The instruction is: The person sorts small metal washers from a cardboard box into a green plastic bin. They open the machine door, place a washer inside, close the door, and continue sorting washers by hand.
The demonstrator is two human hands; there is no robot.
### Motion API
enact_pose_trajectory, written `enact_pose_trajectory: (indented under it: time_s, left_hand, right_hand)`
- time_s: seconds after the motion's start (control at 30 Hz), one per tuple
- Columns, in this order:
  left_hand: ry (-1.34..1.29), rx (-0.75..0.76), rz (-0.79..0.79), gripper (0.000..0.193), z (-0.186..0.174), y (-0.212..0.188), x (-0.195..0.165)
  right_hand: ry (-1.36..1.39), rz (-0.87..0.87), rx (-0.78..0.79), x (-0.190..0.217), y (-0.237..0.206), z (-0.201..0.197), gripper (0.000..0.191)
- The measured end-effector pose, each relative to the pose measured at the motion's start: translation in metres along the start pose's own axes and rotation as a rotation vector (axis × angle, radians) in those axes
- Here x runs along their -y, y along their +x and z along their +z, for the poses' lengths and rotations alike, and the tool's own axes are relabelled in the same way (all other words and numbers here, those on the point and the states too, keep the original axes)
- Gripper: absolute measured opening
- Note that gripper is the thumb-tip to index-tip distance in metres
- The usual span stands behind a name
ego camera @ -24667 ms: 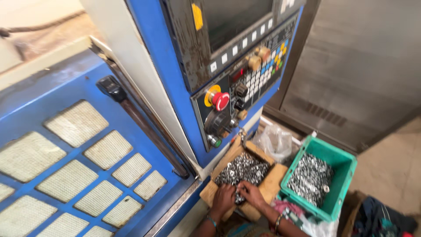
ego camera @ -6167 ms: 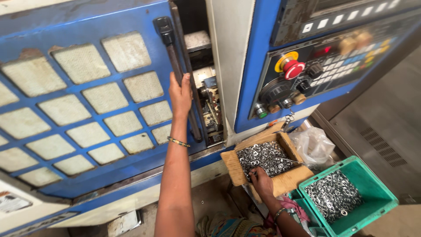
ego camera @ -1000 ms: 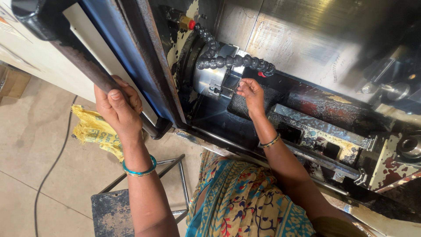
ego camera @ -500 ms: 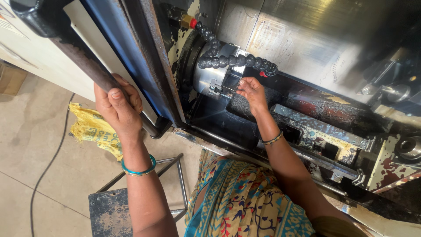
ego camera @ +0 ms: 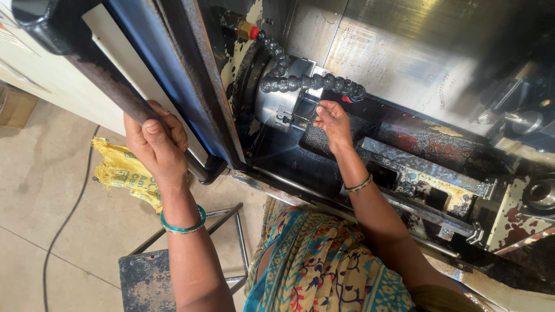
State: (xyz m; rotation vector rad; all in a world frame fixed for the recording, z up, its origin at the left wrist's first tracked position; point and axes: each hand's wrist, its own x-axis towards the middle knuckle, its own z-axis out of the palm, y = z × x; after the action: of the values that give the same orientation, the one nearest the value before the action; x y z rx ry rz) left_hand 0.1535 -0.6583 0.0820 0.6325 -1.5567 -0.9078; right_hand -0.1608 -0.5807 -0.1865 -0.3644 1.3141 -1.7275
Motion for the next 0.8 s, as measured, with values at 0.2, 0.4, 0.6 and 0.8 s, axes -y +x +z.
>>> enact_pose_trajectory:
  time_s: [0.2,0.4,0.6,0.8]
  left_hand:
    - [-0.019,0.002,0.003,0.050,0.000,0.000,0.000]
    - [-0.018,0.002,-0.009,0.051,0.000,0.000,-0.001]
    - [-0.010,-0.002,-0.011,0.052,0.001,-0.001,-0.004]
    - [-0.012,-0.010,-0.015,0.053,0.002,-0.001,-0.007]
  right_hand:
    - [-0.049,-0.021,-0.071,-0.005,-0.002,0.002,0.019]
    - [-0.061,-0.094,-0.096,-0.004,-0.007,0.006,0.016]
    - [-0.059,-0.071,-0.137,0.002,-0.012,0.014,0.014]
    - [-0.125,-0.134,-0.175,0.003,-0.021,0.019,0.015]
